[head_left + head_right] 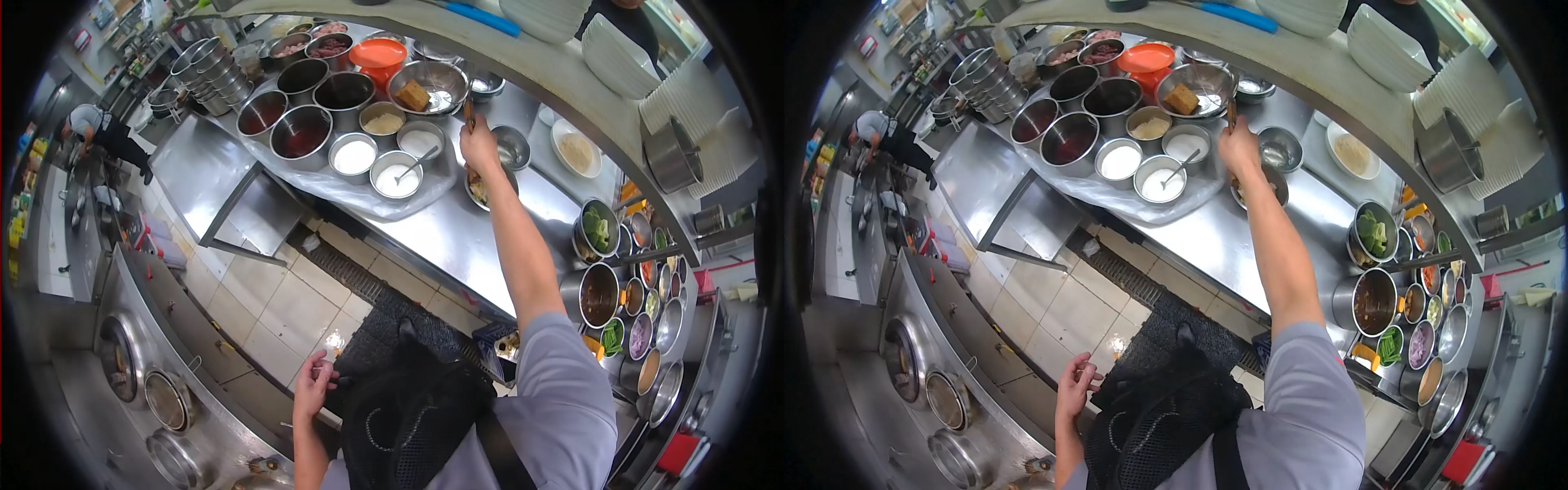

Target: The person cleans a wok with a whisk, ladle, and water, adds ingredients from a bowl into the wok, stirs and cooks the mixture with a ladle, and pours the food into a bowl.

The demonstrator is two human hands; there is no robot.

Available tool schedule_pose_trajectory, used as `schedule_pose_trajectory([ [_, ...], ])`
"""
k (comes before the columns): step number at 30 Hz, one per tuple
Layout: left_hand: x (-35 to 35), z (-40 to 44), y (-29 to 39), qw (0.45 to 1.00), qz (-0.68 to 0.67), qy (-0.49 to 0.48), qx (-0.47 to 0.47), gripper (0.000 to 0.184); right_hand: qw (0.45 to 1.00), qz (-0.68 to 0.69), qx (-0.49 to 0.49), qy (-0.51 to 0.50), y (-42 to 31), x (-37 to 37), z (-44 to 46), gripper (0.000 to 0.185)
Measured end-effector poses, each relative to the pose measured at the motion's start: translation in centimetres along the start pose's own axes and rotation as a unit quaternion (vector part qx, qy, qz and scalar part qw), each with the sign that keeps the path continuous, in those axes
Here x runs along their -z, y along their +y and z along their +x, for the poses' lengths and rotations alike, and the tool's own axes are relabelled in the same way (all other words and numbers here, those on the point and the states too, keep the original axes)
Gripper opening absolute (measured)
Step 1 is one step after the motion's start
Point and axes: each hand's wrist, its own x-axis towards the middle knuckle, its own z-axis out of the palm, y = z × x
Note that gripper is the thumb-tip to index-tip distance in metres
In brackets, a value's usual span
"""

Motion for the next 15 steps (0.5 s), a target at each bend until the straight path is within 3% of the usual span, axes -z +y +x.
schedule_pose_trajectory([
  [3, -0.1, 1.2, 0.0, 0.999, -0.022, -0.001, -0.026, 0.050, 0.998, 0.051, 0.034, 0.025, -0.9, 0.4, -0.5, 0.032],
  [5, 0.6, 0.1, 0.4, 1.000, -0.013, 0.004, -0.015, 0.049, 0.965, 0.257, -0.040, -0.042, -0.7, 0.0, -2.3, 0.028],
  [6, 0.5, 0.1, 0.4, 1.000, -0.017, 0.006, -0.016, 0.049, 0.965, 0.256, -0.036, -0.044, -0.9, 0.3, -2.7, 0.028],
  [9, 0.5, 0.5, 0.5, 1.000, -0.014, 0.006, -0.020, 0.048, 0.864, 0.481, -0.102, -0.107, -1.9, 1.0, -4.5, 0.022],
  [10, 0.5, 0.6, 0.7, 0.999, -0.006, -0.019, -0.028, 0.048, 0.857, 0.472, -0.090, -0.185, -1.2, 1.3, -4.2, 0.020],
  [12, 0.8, 0.1, 0.7, 0.998, -0.007, -0.036, -0.042, 0.046, 0.834, 0.502, -0.097, -0.206, -1.6, 2.0, -6.8, 0.020],
  [13, 0.9, 0.1, 0.9, 0.998, -0.014, -0.031, -0.048, 0.045, 0.858, 0.461, -0.033, -0.225, -2.7, 2.4, -9.1, 0.019],
  [14, 1.0, 0.2, 0.7, 0.997, -0.011, -0.032, -0.067, 0.045, 0.847, 0.480, -0.009, -0.226, -3.0, 2.1, -11.0, 0.022],
  [15, 1.4, -0.2, 0.6, 0.996, -0.002, -0.030, -0.083, 0.044, 0.758, 0.554, -0.097, -0.331, -0.3, 1.2, -9.3, 0.033],
])
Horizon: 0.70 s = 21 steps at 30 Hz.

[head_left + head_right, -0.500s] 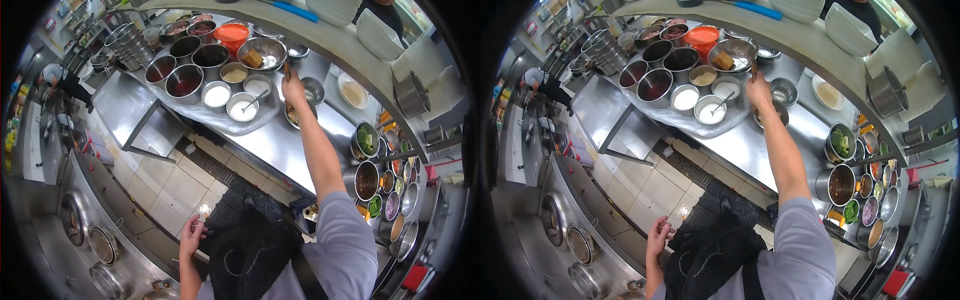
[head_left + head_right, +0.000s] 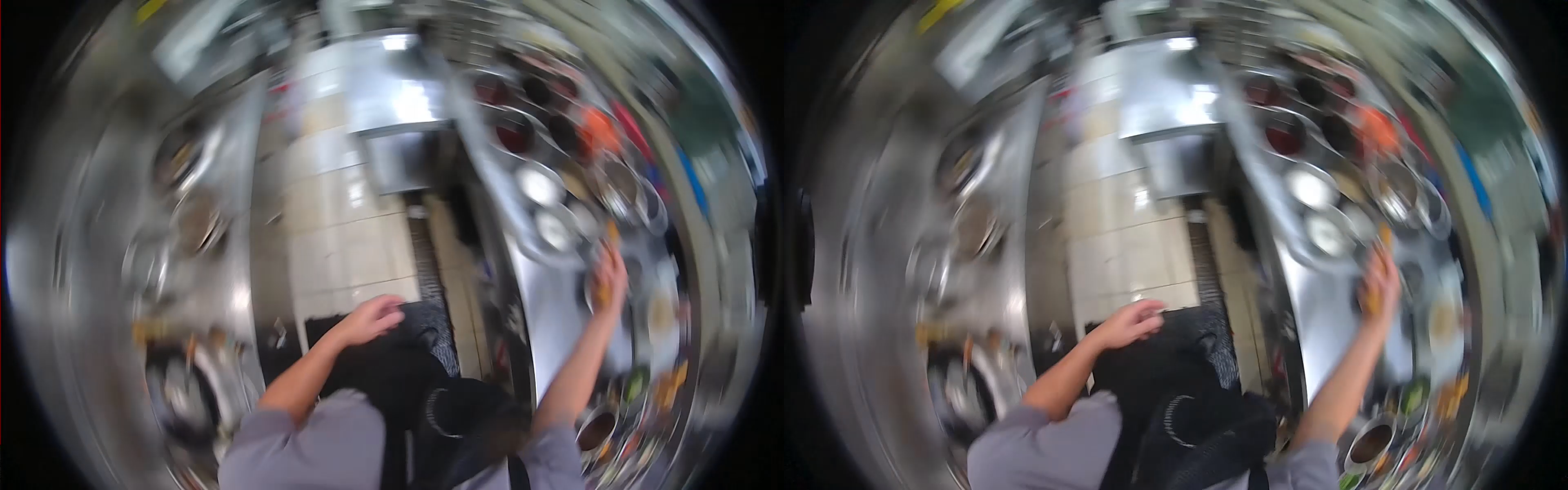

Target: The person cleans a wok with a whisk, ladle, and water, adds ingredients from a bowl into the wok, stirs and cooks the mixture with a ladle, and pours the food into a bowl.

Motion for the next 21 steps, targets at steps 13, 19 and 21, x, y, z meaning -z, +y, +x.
schedule_pose_trajectory([
  [13, 7.4, -8.7, 2.6, 0.958, -0.185, 0.194, -0.103, 0.077, 0.891, -0.231, -0.152, -0.360, 33.6, -36.0, -11.2, 0.032],
  [19, 17.0, -14.7, -3.5, 0.813, -0.286, 0.443, -0.245, 0.059, 0.717, -0.378, 0.117, -0.574, 47.7, -49.3, -10.8, 0.041],
  [21, 20.6, -17.8, -6.0, 0.791, -0.267, 0.507, -0.217, 0.056, 0.556, -0.503, 0.378, -0.543, 50.8, -55.2, -9.3, 0.049],
])
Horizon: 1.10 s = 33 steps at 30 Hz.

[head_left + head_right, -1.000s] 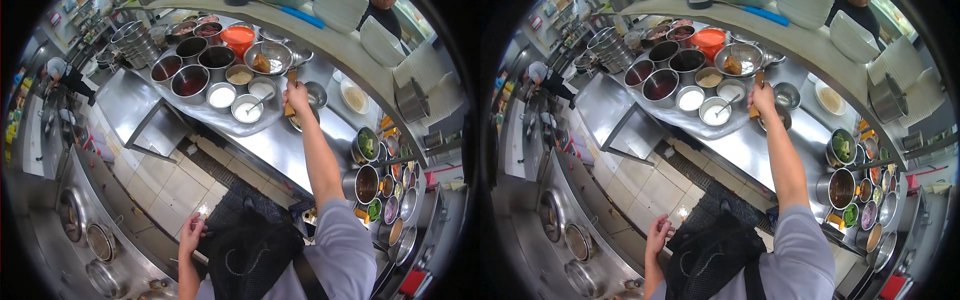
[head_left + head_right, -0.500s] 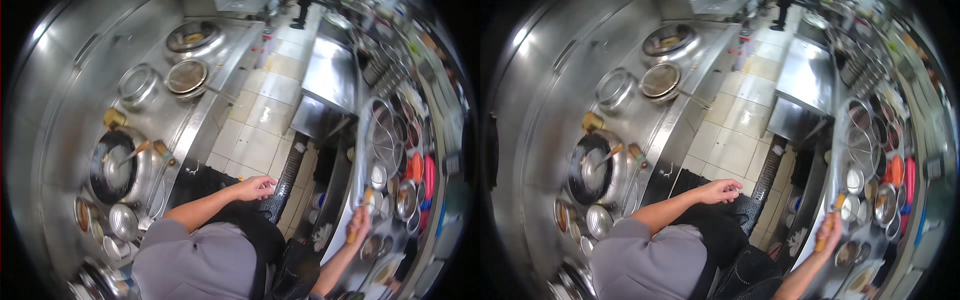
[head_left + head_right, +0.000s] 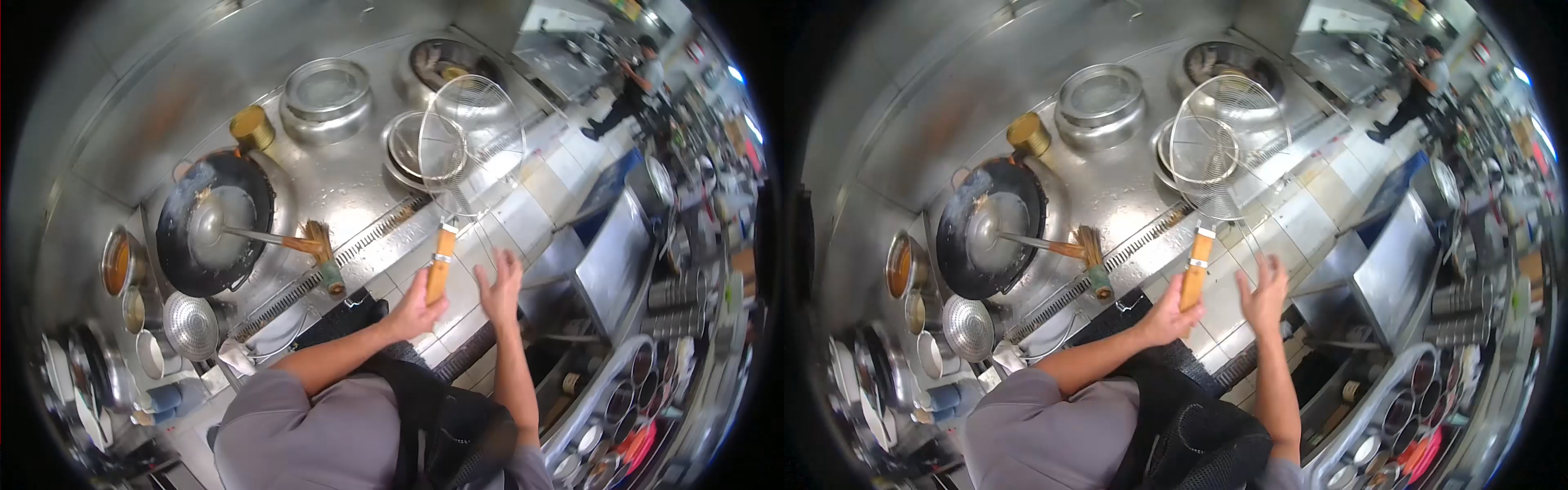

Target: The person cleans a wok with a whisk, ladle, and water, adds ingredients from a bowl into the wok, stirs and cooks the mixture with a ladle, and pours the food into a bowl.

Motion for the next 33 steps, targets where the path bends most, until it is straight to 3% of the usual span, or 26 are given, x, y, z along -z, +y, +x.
schedule_pose_trajectory([
  [1, 2.4, 0.8, 0.0, 0.998, 0.046, 0.052, -0.006, 0.053, 0.982, -0.183, 0.044, 0.021, 0.6, -0.9, 3.1, 0.055],
  [2, 4.4, 1.2, -0.6, 0.997, 0.038, 0.066, -0.007, 0.053, 0.982, -0.181, 0.057, 0.011, 3.4, -3.8, 4.9, 0.055],
  [4, 7.5, 2.6, -2.1, 0.969, 0.159, 0.185, -0.038, 0.057, 0.989, 0.026, -0.028, -0.140, 10.4, -11.3, 7.3, 0.054],
  [5, 8.7, 3.2, -2.5, 0.968, 0.155, 0.192, -0.038, 0.057, 0.989, 0.025, -0.023, -0.145, 9.8, -11.7, 8.4, 0.054],
  [6, 9.8, 3.9, -2.7, 0.947, 0.203, 0.247, -0.039, 0.058, 0.937, 0.213, -0.179, -0.213, 8.7, -11.8, 9.2, 0.052],
  [7, 11.0, 4.6, -3.0, 0.920, 0.251, 0.298, -0.040, 0.058, 0.821, 0.386, -0.326, -0.265, 6.8, -11.5, 10.2, 0.049],
  [9, 12.6, 5.9, -3.4, 0.913, 0.240, 0.328, -0.027, 0.059, 0.824, 0.388, -0.350, -0.219, 5.2, -10.2, 10.3, 0.043],
  [13, 13.8, 7.8, -5.0, 0.907, 0.252, 0.338, 0.018, 0.053, 0.878, 0.345, -0.319, -0.087, 4.7, -6.4, 9.3, 0.045],
  [15, 12.6, 8.6, -4.8, 0.942, 0.205, 0.255, 0.070, 0.053, 0.894, 0.324, -0.301, -0.071, 5.2, -5.2, 9.3, 0.047],
  [18, 11.0, 10.8, -8.3, 0.971, 0.122, 0.206, 0.021, 0.059, 0.878, 0.371, -0.277, -0.119, 5.8, -4.9, 9.5, 0.050],
  [21, 9.7, 13.9, -10.7, 0.990, -0.002, 0.137, 0.031, 0.070, 0.886, 0.347, -0.255, -0.174, 7.5, -6.7, 10.0, 0.051],
  [23, 9.3, 14.6, -8.4, 0.980, 0.067, 0.172, 0.073, 0.072, 0.885, 0.320, -0.263, -0.211, 9.1, -8.3, 10.5, 0.053],
  [25, 9.3, 12.3, -7.5, 0.963, 0.121, 0.204, 0.129, 0.074, 0.908, 0.254, -0.205, -0.262, 10.6, -8.7, 11.6, 0.054],
  [26, 10.2, 9.9, -7.5, 0.963, 0.183, 0.176, 0.088, 0.073, 0.941, 0.058, -0.120, -0.311, 11.2, -8.1, 13.2, 0.055],
  [27, 11.0, 7.3, -7.3, 0.957, 0.246, 0.148, 0.047, 0.074, 0.939, 0.061, -0.108, -0.321, 11.1, -8.3, 14.4, 0.055],
  [28, 12.0, 3.8, -8.8, 0.952, 0.263, 0.153, 0.009, 0.065, 0.977, -0.025, 0.083, -0.195, 10.8, -8.6, 15.5, 0.056],
  [29, 12.4, -0.4, -7.8, 0.948, 0.255, 0.189, 0.028, 0.060, 0.957, -0.106, 0.267, -0.050, 10.2, -8.9, 16.3, 0.057],
  [30, 12.7, -4.3, -6.3, 0.942, 0.246, 0.224, 0.044, 0.056, 0.955, -0.099, 0.275, -0.049, 7.3, -8.8, 17.3, 0.057],
  [31, 13.0, -7.1, -5.6, 0.908, 0.248, 0.329, 0.075, 0.055, 0.968, 0.037, 0.182, -0.171, 1.7, -8.5, 18.1, 0.058],
  [32, 13.1, -9.4, -5.1, 0.863, 0.245, 0.428, 0.107, 0.055, 0.939, 0.167, 0.079, -0.289, -3.9, -8.5, 18.3, 0.059],
  [33, 13.3, -11.3, -3.8, 0.812, 0.300, 0.492, 0.094, 0.058, 0.905, 0.209, 0.025, -0.369, -9.2, -9.2, 17.9, 0.058],
])
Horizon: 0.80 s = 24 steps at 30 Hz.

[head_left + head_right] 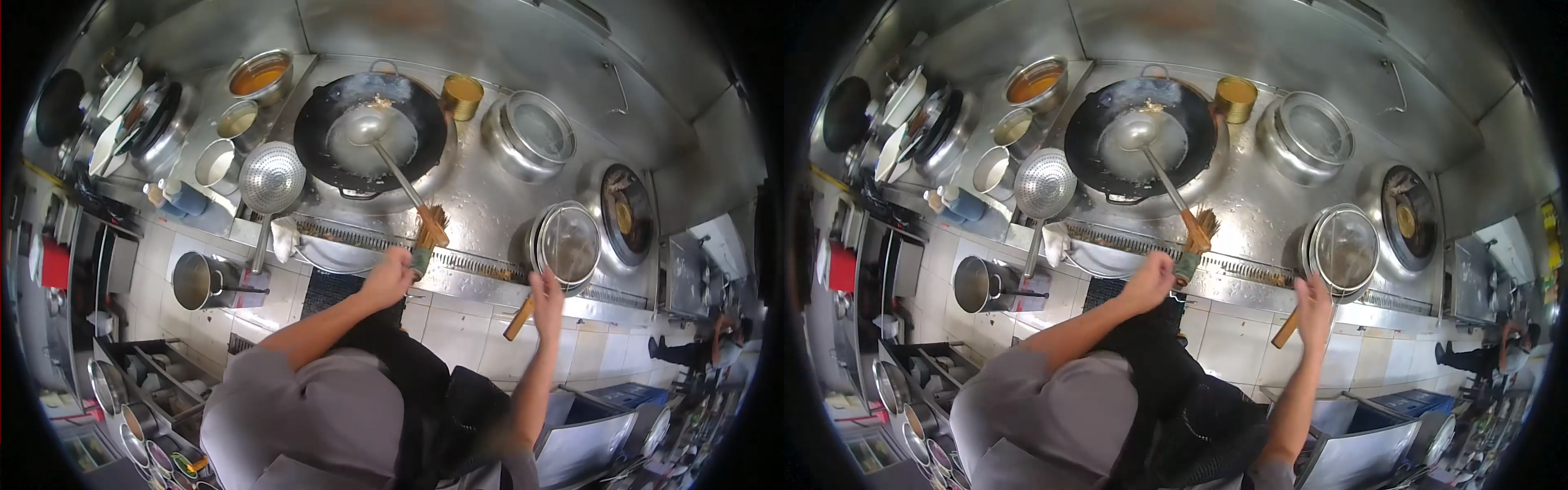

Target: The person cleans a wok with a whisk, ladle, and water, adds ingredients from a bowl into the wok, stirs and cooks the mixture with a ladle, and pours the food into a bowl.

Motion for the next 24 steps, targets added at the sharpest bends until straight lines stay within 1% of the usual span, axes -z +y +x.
schedule_pose_trajectory([
  [1, 1.9, -0.1, 0.5, 0.995, 0.049, 0.085, -0.013, 0.061, 0.996, 0.064, 0.018, -0.067, -1.8, -3.5, 1.5, 0.061],
  [2, 3.1, 0.2, 1.3, 0.995, 0.043, 0.088, -0.013, 0.061, 0.994, 0.066, 0.050, -0.068, -1.5, -8.3, 3.2, 0.066],
  [3, 4.1, 0.8, 2.0, 0.983, 0.095, 0.135, -0.082, 0.069, 0.980, 0.140, -0.034, -0.135, -4.8, -12.1, 3.3, 0.071],
  [4, 4.7, 1.3, 2.3, 0.961, 0.148, 0.184, -0.148, 0.076, 0.953, 0.214, -0.118, -0.181, -7.8, -15.8, 3.1, 0.072],
  [5, 4.9, 2.1, 2.5, 0.960, 0.140, 0.195, -0.143, 0.076, 0.910, 0.284, -0.200, -0.225, -10.0, -18.9, 3.0, 0.073],
  [6, 5.3, 3.2, 2.6, 0.954, 0.154, 0.174, -0.189, 0.079, 0.882, 0.333, -0.180, -0.282, -10.9, -21.1, 2.8, 0.075],
  [7, 6.6, 4.5, 2.8, 0.945, 0.171, 0.152, -0.236, 0.081, 0.893, 0.329, -0.110, -0.285, -11.3, -22.1, 2.7, 0.074],
  [8, 8.2, 5.1, 2.7, 0.952, 0.117, 0.135, -0.249, 0.065, 0.900, 0.326, -0.043, -0.285, -11.5, -23.0, 2.3, 0.073],
  [9, 9.9, 5.3, 2.2, 0.942, 0.115, 0.151, -0.277, 0.055, 0.902, 0.321, -0.043, -0.287, -11.7, -23.1, 2.3, 0.073],
  [10, 11.6, 5.3, 1.6, 0.931, 0.113, 0.167, -0.304, 0.045, 0.899, 0.355, -0.088, -0.242, -11.9, -22.5, 2.6, 0.074],
  [11, 13.4, 5.0, 0.9, 0.933, 0.107, 0.170, -0.300, 0.045, 0.891, 0.386, -0.133, -0.195, -11.9, -22.3, 2.4, 0.076],
  [12, 15.7, 4.5, 0.3, 0.931, 0.030, 0.223, -0.286, 0.039, 0.892, 0.384, -0.137, -0.195, -10.2, -23.8, 2.0, 0.076],
  [13, 18.5, 4.1, -0.2, 0.922, -0.046, 0.272, -0.272, 0.033, 0.995, 0.045, 0.019, -0.084, -6.4, -26.9, 2.0, 0.079],
  [14, 22.1, 3.9, 0.0, 0.904, -0.112, 0.320, -0.260, 0.034, 0.937, -0.304, 0.167, 0.039, -3.3, -29.6, 1.8, 0.084],
  [15, 25.1, 4.1, -0.9, 0.878, -0.231, 0.331, -0.258, 0.036, 0.937, -0.307, 0.163, 0.042, -1.4, -31.6, 1.2, 0.084],
  [16, 27.7, 4.3, -0.8, 0.833, -0.326, 0.384, -0.231, 0.038, 0.946, -0.307, 0.099, 0.011, -0.3, -33.4, 0.2, 0.089],
  [17, 30.8, 4.2, -1.6, 0.830, -0.330, 0.409, -0.187, 0.034, 0.951, -0.305, 0.035, -0.020, 0.8, -34.7, -0.2, 0.096],
  [18, 33.6, 4.1, -1.8, 0.820, -0.358, 0.420, -0.152, 0.028, 0.951, -0.308, 0.032, -0.017, 0.5, -34.6, 0.5, 0.096],
  [19, 35.4, 5.0, -4.5, 0.827, -0.317, 0.428, -0.179, 0.026, 0.980, -0.189, -0.032, -0.057, 0.9, -33.6, 2.0, 0.095],
  [20, 36.0, 5.3, -5.6, 0.828, -0.321, 0.425, -0.177, 0.026, 0.988, -0.066, -0.099, -0.095, 0.9, -32.6, 2.6, 0.094],
  [21, 36.5, 5.6, -6.6, 0.808, -0.368, 0.415, -0.201, 0.026, 0.982, 0.020, -0.152, -0.113, -1.6, -30.5, 2.7, 0.091],
  [22, 37.1, 6.1, -7.2, 0.782, -0.413, 0.407, -0.227, 0.027, 0.966, 0.106, -0.198, -0.129, -7.1, -28.3, 3.1, 0.088],
  [23, 37.5, 6.6, -7.1, 0.752, -0.442, 0.426, -0.241, 0.027, 0.989, 0.101, -0.078, -0.080, -10.1, -27.9, 3.4, 0.082],
  [24, 37.6, 7.2, -7.8, 0.750, -0.445, 0.426, -0.240, 0.027, 0.992, 0.106, -0.019, -0.063, -13.6, -27.5, 4.2, 0.076],
])
